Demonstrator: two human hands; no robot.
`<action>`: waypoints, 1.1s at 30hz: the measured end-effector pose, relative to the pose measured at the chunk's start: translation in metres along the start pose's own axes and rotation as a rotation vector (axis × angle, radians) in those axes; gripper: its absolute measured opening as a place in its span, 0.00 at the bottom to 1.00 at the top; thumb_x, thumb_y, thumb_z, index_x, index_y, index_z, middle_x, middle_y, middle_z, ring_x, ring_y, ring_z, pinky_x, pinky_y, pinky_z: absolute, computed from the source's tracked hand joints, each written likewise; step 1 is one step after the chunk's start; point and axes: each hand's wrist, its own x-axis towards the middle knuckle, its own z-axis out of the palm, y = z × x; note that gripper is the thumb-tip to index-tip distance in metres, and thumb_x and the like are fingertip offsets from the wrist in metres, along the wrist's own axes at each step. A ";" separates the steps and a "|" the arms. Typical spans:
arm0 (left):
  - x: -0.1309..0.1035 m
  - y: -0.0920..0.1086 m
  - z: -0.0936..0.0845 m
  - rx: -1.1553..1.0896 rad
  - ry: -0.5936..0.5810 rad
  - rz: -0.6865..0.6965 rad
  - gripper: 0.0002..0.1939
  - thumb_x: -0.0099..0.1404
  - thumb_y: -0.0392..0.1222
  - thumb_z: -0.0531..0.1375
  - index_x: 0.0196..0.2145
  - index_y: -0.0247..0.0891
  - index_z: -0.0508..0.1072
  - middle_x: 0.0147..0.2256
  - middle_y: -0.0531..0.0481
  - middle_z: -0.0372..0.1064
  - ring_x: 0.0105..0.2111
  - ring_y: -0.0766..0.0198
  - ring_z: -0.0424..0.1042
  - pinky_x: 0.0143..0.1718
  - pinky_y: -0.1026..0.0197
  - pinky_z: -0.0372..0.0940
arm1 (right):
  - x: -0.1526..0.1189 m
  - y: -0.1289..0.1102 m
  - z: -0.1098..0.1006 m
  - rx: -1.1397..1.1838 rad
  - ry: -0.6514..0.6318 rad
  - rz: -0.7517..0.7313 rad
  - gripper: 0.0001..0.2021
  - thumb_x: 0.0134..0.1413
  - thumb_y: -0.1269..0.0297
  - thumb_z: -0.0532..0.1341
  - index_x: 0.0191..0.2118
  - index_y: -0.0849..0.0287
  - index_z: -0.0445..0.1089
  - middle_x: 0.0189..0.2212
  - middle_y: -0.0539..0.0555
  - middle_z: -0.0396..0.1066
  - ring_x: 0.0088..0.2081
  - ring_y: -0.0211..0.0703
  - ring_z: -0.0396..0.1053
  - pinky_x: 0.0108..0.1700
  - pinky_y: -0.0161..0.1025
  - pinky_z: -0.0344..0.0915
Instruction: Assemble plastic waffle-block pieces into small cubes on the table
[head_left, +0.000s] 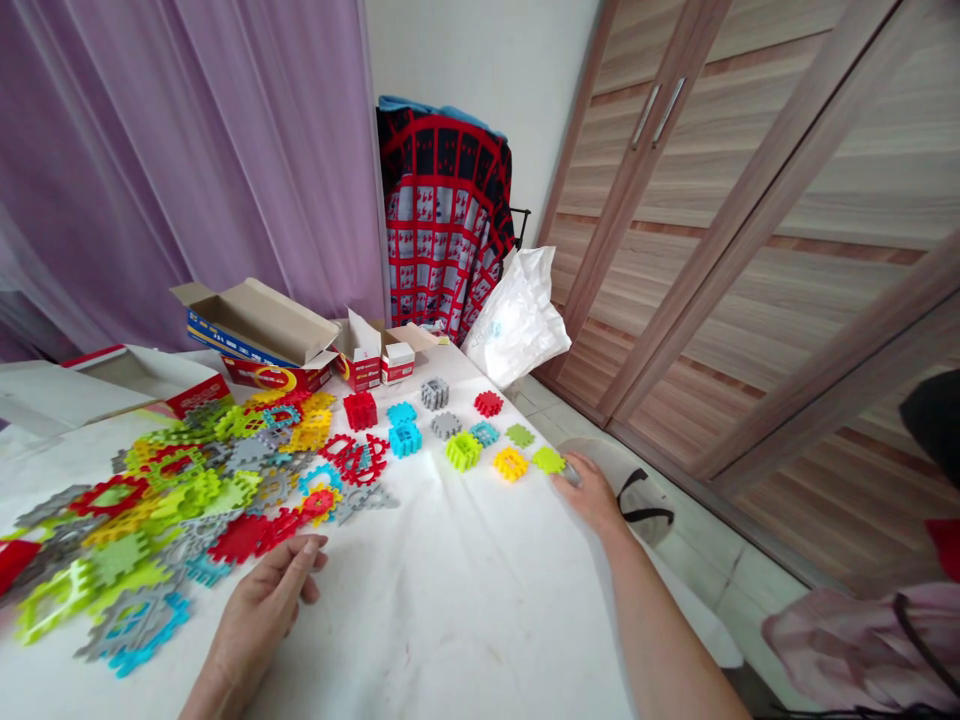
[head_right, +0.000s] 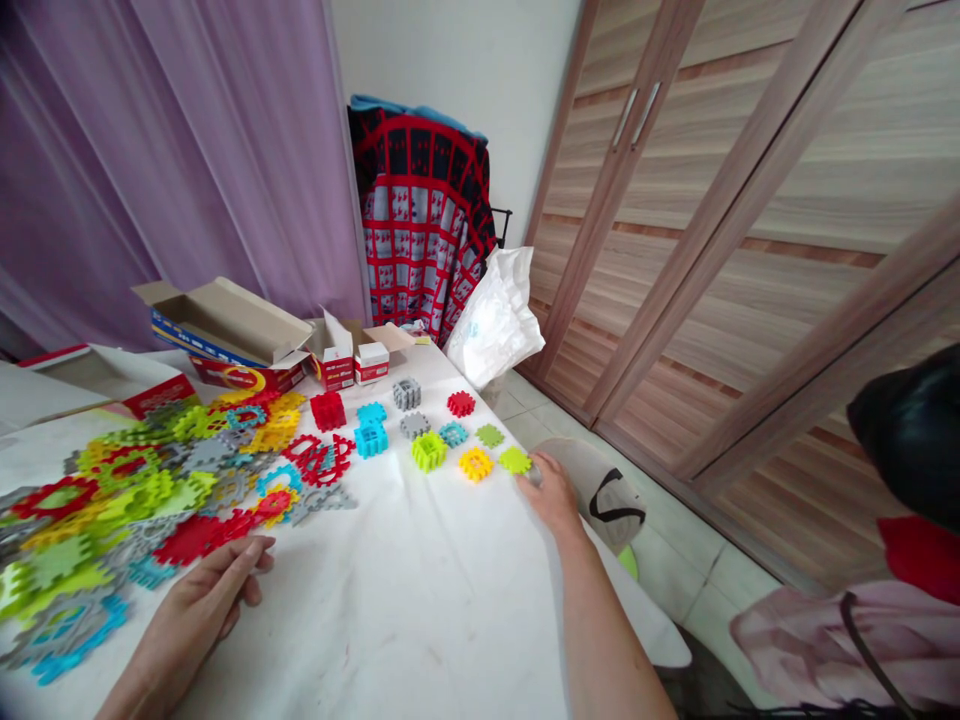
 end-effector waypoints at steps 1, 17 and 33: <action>0.000 0.000 0.000 -0.001 0.001 0.000 0.38 0.38 0.75 0.61 0.34 0.38 0.72 0.19 0.56 0.66 0.13 0.73 0.52 0.13 0.68 0.46 | 0.000 0.000 0.000 -0.003 -0.006 -0.004 0.23 0.46 0.55 0.59 0.48 0.58 0.72 0.53 0.58 0.67 0.55 0.51 0.64 0.56 0.46 0.61; 0.000 0.003 0.000 -0.017 0.008 0.019 0.38 0.37 0.73 0.63 0.33 0.37 0.74 0.19 0.54 0.67 0.14 0.73 0.54 0.12 0.69 0.47 | 0.000 -0.003 0.001 -0.130 -0.051 -0.042 0.24 0.48 0.56 0.58 0.50 0.61 0.70 0.52 0.61 0.68 0.54 0.53 0.65 0.57 0.47 0.60; 0.004 -0.002 -0.001 -0.002 -0.007 0.040 0.37 0.39 0.73 0.62 0.33 0.37 0.74 0.21 0.53 0.68 0.14 0.71 0.56 0.12 0.68 0.49 | 0.002 -0.012 0.002 -0.165 -0.061 0.050 0.21 0.48 0.54 0.59 0.47 0.59 0.70 0.45 0.59 0.72 0.47 0.51 0.69 0.49 0.44 0.64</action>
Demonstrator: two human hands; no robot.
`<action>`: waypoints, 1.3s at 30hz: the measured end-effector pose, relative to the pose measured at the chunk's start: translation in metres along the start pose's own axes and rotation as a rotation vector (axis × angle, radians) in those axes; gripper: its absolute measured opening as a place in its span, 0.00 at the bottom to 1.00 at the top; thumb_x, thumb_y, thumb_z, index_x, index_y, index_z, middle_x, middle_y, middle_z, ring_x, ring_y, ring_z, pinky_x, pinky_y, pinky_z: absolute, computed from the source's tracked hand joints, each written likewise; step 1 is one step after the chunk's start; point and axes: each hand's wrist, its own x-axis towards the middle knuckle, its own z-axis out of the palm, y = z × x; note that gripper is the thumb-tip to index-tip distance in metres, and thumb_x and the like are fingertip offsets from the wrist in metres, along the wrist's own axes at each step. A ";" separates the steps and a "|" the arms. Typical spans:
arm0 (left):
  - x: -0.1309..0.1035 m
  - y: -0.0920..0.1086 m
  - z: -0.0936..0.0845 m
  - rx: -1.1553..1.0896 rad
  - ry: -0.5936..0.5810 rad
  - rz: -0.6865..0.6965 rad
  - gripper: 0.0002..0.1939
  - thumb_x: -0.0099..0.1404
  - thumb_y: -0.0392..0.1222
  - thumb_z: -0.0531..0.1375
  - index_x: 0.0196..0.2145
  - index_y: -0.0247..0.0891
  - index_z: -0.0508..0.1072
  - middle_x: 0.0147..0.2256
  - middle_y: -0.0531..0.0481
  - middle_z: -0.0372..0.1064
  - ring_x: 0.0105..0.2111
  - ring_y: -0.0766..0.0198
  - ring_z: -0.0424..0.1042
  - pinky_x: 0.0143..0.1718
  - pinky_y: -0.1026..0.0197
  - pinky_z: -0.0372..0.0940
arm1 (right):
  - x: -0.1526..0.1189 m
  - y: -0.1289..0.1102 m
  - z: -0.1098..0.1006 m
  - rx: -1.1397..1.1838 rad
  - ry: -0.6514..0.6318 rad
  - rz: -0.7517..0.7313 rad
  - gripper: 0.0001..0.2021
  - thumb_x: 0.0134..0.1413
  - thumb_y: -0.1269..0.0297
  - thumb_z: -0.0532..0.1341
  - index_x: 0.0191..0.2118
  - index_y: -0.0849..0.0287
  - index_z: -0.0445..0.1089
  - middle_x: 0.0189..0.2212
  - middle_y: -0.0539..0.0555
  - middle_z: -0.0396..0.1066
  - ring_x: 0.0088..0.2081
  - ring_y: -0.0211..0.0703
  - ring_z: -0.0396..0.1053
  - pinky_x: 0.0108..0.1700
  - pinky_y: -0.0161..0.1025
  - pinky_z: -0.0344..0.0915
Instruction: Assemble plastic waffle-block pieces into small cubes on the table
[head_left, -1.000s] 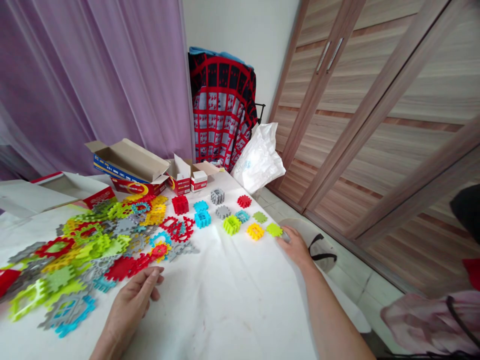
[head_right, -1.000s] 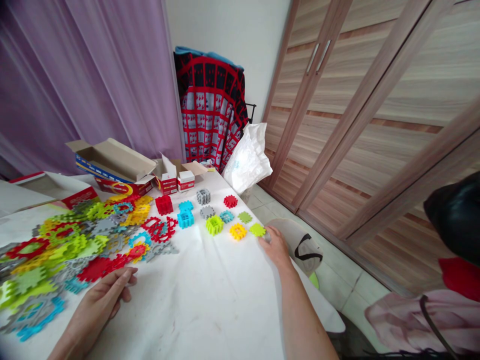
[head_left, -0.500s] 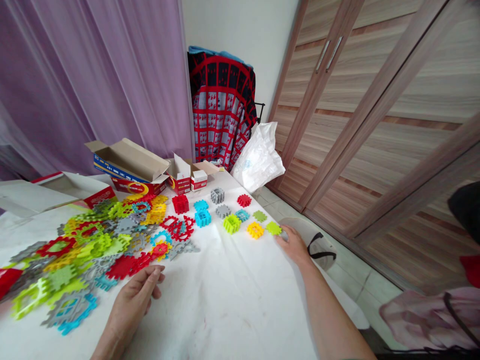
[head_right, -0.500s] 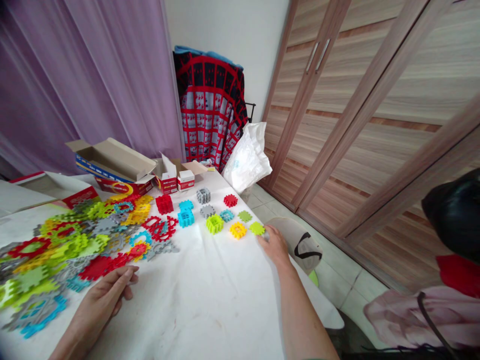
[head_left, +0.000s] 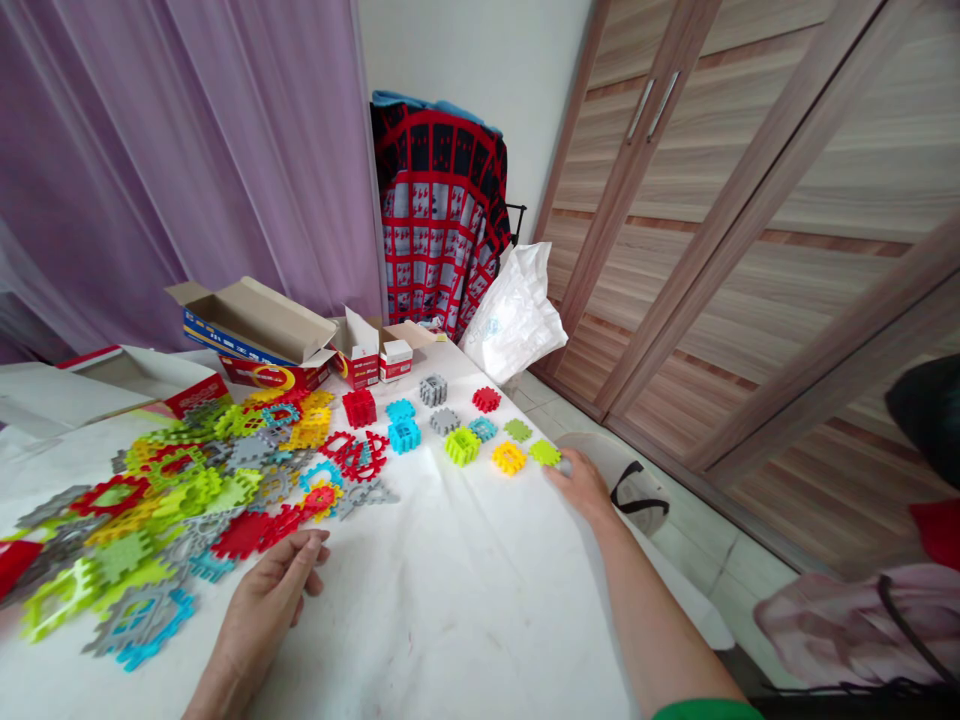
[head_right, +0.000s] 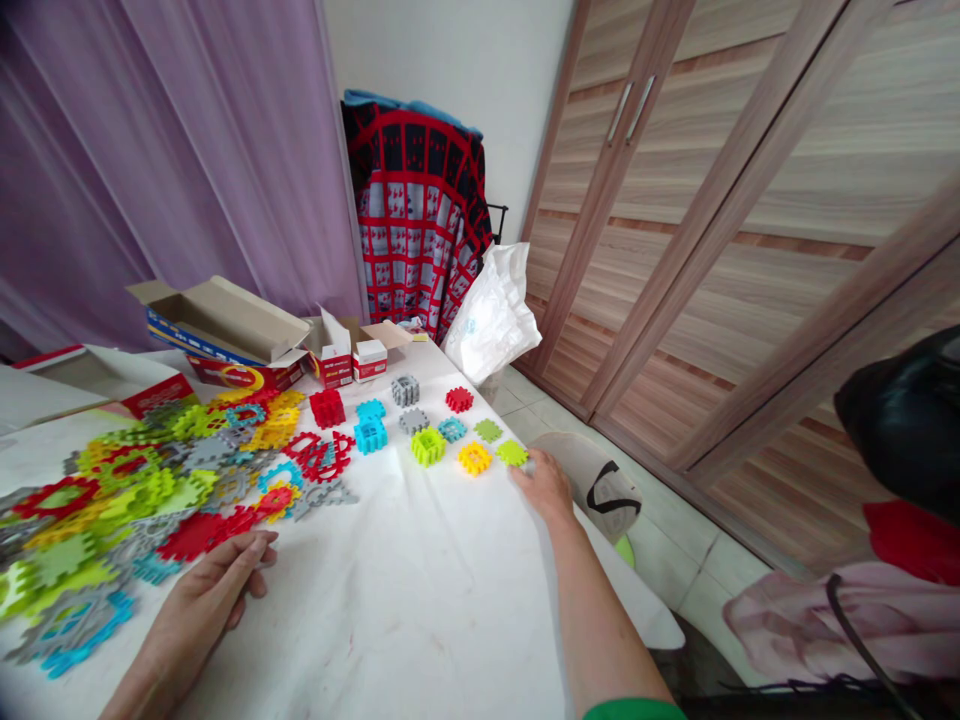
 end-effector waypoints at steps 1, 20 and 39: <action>0.000 0.000 0.000 -0.002 -0.003 0.002 0.36 0.39 0.73 0.62 0.33 0.37 0.74 0.21 0.53 0.68 0.14 0.71 0.57 0.12 0.68 0.49 | 0.000 -0.001 0.000 -0.003 -0.002 0.008 0.21 0.49 0.54 0.59 0.47 0.59 0.69 0.45 0.59 0.72 0.47 0.51 0.69 0.49 0.44 0.63; -0.002 -0.001 -0.002 -0.016 -0.007 0.007 0.36 0.39 0.73 0.62 0.34 0.38 0.73 0.21 0.53 0.68 0.15 0.70 0.57 0.13 0.68 0.50 | -0.002 -0.001 -0.001 0.246 0.150 0.100 0.27 0.42 0.50 0.60 0.49 0.57 0.70 0.47 0.58 0.72 0.48 0.52 0.69 0.51 0.47 0.64; 0.000 -0.004 0.002 -0.236 0.135 0.124 0.29 0.47 0.69 0.59 0.27 0.38 0.72 0.20 0.56 0.65 0.13 0.72 0.58 0.11 0.69 0.49 | -0.059 -0.079 0.025 0.820 0.314 0.103 0.18 0.48 0.52 0.57 0.37 0.61 0.72 0.30 0.55 0.76 0.27 0.42 0.70 0.34 0.40 0.68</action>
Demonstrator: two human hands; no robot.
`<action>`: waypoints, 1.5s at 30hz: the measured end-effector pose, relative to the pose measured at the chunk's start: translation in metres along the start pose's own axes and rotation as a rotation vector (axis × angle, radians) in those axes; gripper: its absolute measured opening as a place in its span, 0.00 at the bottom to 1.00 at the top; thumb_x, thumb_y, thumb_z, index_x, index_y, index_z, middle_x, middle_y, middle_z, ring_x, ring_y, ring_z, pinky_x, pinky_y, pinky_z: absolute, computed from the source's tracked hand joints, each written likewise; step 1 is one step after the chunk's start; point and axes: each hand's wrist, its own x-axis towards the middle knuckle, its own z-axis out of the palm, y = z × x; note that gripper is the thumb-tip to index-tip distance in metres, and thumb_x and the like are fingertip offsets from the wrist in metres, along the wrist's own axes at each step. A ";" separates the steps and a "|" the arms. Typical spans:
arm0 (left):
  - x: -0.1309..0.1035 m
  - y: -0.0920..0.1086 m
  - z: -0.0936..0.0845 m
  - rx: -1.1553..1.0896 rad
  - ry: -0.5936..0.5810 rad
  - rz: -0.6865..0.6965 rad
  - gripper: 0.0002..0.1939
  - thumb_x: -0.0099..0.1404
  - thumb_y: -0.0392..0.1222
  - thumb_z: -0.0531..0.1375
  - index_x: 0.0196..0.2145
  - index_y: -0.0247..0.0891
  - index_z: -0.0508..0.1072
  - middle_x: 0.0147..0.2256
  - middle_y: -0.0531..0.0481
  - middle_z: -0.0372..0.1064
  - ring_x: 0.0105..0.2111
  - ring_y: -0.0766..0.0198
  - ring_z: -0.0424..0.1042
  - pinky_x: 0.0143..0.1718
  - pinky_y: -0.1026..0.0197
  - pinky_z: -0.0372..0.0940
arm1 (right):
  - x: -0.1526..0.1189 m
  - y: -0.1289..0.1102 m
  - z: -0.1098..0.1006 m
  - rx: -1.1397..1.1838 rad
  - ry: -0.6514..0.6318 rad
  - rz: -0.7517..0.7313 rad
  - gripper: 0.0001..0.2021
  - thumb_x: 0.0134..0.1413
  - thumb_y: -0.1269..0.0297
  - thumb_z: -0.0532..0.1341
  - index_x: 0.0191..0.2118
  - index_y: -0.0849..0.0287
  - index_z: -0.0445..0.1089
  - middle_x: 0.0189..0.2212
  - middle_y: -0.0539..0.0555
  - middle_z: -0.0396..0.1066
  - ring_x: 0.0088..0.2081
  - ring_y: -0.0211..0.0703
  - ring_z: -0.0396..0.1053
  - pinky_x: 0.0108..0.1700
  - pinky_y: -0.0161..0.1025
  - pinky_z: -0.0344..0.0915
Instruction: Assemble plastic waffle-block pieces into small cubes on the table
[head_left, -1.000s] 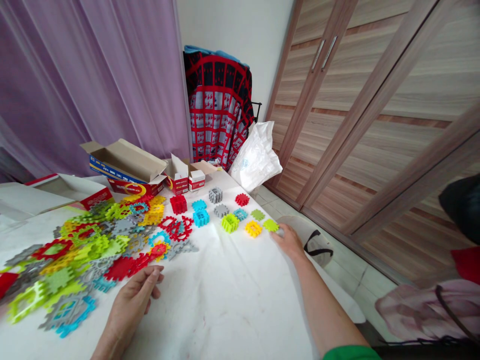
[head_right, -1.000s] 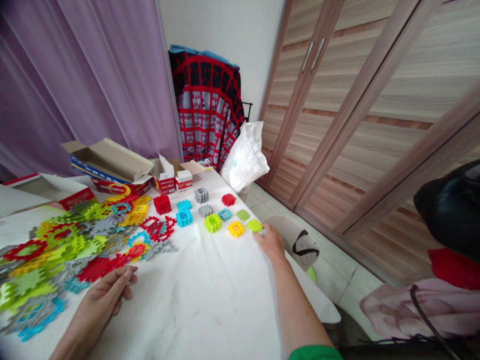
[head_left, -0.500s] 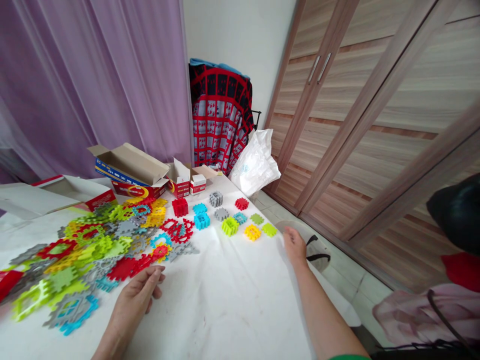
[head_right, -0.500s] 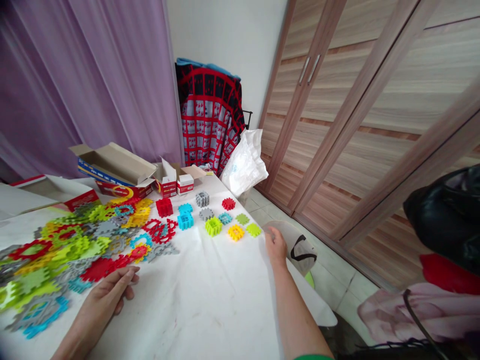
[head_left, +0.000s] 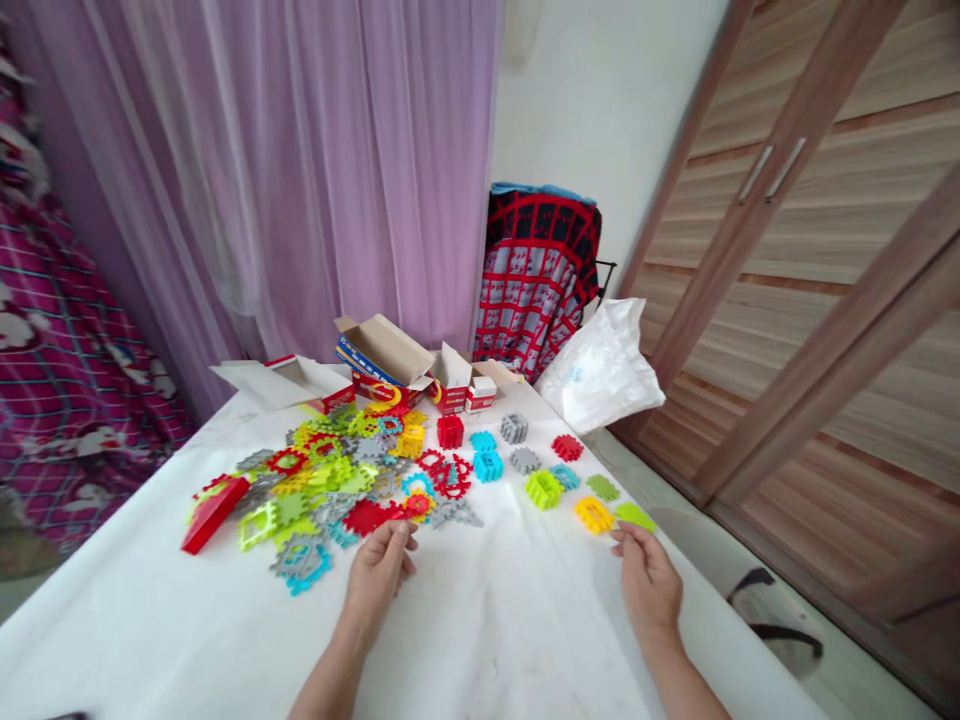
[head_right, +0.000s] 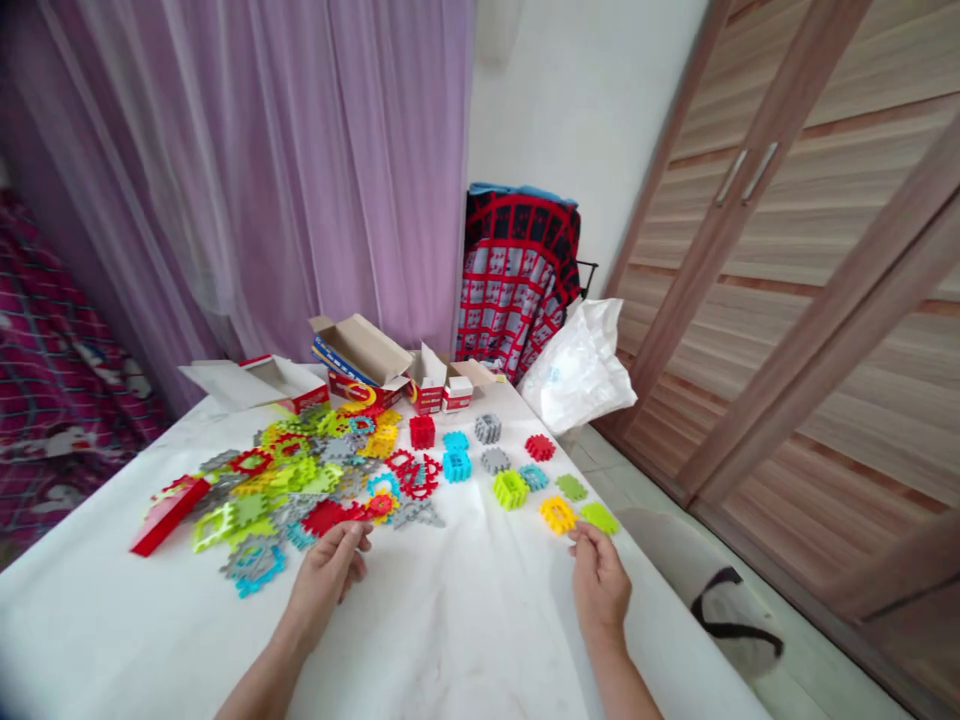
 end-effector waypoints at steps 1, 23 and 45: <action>0.001 -0.001 -0.001 -0.005 0.038 0.021 0.29 0.48 0.70 0.58 0.26 0.37 0.72 0.19 0.56 0.64 0.13 0.72 0.58 0.12 0.68 0.50 | -0.012 -0.006 0.011 -0.011 -0.076 -0.041 0.18 0.49 0.52 0.56 0.37 0.61 0.72 0.30 0.55 0.76 0.27 0.42 0.71 0.34 0.39 0.69; 0.017 -0.011 -0.044 0.010 0.490 0.222 0.30 0.62 0.68 0.46 0.22 0.40 0.70 0.13 0.56 0.59 0.15 0.65 0.60 0.19 0.63 0.57 | -0.108 -0.169 0.281 -0.558 -0.856 -0.584 0.08 0.52 0.59 0.61 0.33 0.53 0.78 0.35 0.54 0.76 0.40 0.44 0.71 0.41 0.36 0.63; 0.017 -0.008 -0.045 0.045 0.427 0.191 0.30 0.61 0.69 0.47 0.23 0.39 0.70 0.15 0.55 0.60 0.17 0.65 0.61 0.18 0.63 0.56 | -0.092 -0.101 0.125 -0.467 -0.610 -0.698 0.12 0.48 0.62 0.63 0.42 0.54 0.72 0.39 0.54 0.73 0.43 0.47 0.69 0.46 0.42 0.66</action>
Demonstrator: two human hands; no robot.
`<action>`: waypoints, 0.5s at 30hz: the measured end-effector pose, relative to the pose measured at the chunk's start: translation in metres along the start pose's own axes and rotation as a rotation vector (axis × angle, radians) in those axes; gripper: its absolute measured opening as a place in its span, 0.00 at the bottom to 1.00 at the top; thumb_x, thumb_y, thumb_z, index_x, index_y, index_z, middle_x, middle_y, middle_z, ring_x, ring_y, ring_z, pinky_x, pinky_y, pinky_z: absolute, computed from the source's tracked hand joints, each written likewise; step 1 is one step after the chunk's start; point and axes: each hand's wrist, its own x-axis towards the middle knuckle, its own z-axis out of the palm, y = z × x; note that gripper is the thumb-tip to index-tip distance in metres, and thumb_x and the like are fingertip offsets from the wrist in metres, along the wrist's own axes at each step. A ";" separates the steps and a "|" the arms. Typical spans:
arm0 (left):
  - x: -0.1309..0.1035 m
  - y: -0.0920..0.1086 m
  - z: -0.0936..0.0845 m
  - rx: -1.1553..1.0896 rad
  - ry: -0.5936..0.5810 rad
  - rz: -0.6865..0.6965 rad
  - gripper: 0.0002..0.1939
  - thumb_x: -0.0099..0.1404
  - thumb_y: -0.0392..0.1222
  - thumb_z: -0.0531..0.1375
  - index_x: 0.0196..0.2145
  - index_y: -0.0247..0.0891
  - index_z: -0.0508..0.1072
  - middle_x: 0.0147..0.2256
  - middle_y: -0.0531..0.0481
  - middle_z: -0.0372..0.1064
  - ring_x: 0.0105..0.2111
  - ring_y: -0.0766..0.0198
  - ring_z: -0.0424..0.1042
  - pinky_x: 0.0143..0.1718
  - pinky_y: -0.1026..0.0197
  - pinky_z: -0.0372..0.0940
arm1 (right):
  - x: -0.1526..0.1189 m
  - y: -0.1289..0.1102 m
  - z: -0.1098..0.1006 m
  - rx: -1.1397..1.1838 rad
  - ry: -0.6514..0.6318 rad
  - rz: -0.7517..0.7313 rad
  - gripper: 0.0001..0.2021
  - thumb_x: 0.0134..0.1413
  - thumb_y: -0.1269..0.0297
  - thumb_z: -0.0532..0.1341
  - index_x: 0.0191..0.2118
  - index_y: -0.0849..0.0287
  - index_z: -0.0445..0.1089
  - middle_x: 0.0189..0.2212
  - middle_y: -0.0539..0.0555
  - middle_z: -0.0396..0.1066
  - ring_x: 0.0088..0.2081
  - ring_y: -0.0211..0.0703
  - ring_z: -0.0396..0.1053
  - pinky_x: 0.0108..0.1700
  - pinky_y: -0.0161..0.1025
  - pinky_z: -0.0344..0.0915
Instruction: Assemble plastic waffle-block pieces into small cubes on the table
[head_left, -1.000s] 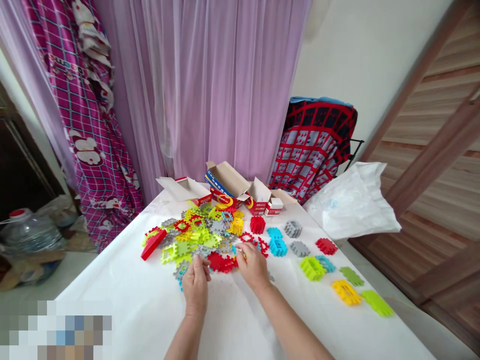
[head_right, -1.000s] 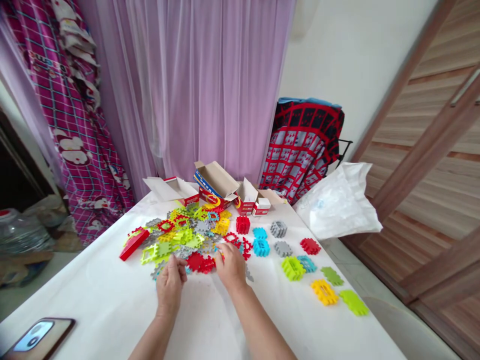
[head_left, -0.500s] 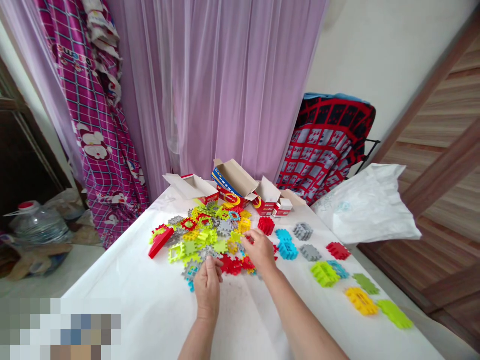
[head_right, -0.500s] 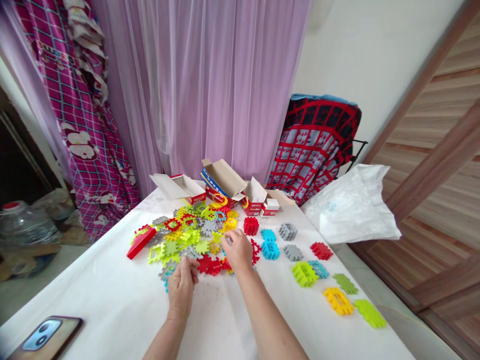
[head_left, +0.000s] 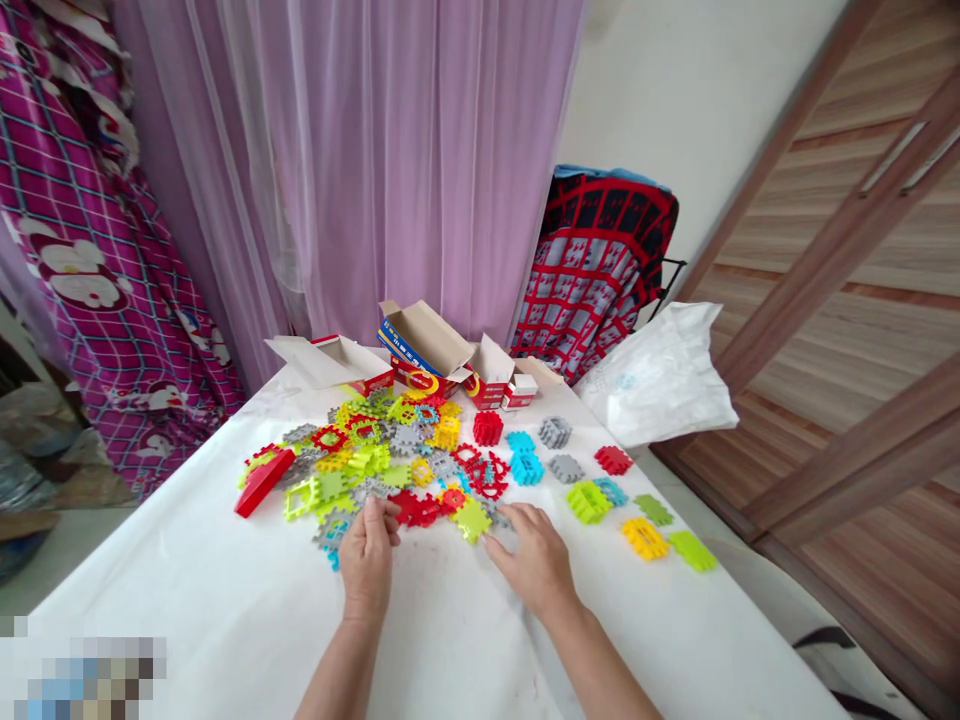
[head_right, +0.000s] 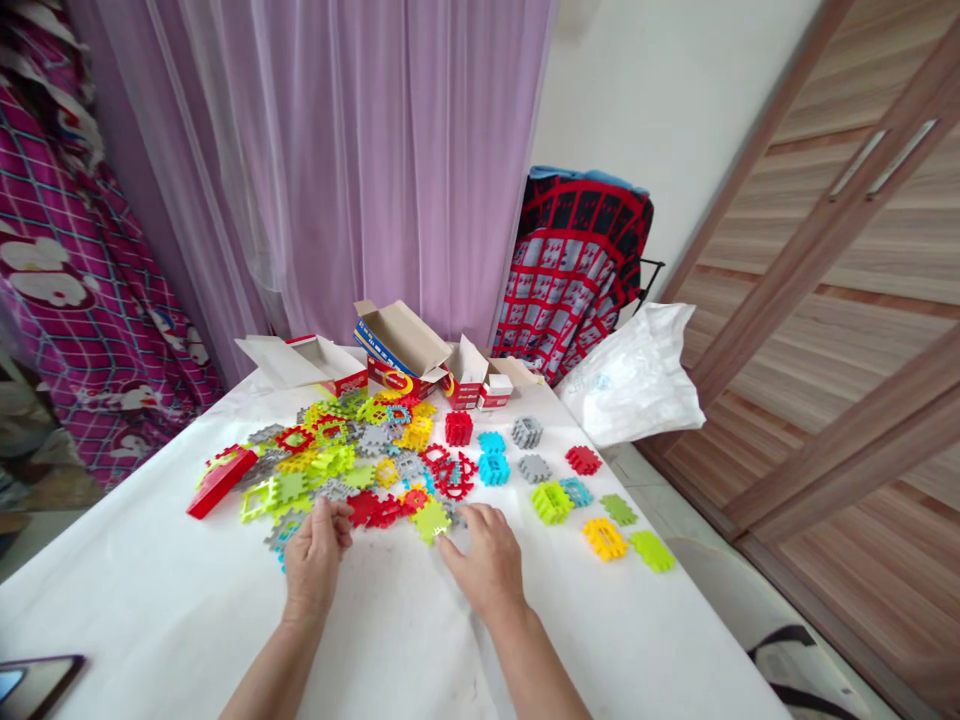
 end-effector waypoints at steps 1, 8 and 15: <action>0.000 0.001 0.000 -0.001 0.001 -0.003 0.30 0.61 0.69 0.47 0.23 0.39 0.70 0.16 0.55 0.60 0.17 0.65 0.61 0.18 0.63 0.56 | 0.001 -0.005 0.002 -0.026 -0.003 0.007 0.14 0.47 0.60 0.65 0.42 0.54 0.72 0.39 0.54 0.73 0.43 0.48 0.68 0.45 0.42 0.65; 0.001 0.001 0.001 0.000 -0.009 0.003 0.29 0.61 0.67 0.49 0.24 0.39 0.70 0.16 0.56 0.60 0.17 0.66 0.60 0.18 0.64 0.57 | 0.000 -0.030 0.012 -0.134 -0.064 0.064 0.17 0.46 0.60 0.66 0.44 0.55 0.70 0.39 0.55 0.71 0.43 0.50 0.66 0.44 0.43 0.62; 0.001 0.004 0.001 0.032 -0.021 0.012 0.28 0.62 0.65 0.49 0.23 0.39 0.70 0.16 0.55 0.61 0.16 0.66 0.61 0.18 0.64 0.57 | 0.000 -0.025 0.014 -0.121 -0.084 0.114 0.16 0.47 0.60 0.65 0.43 0.57 0.70 0.38 0.55 0.71 0.42 0.50 0.66 0.43 0.43 0.62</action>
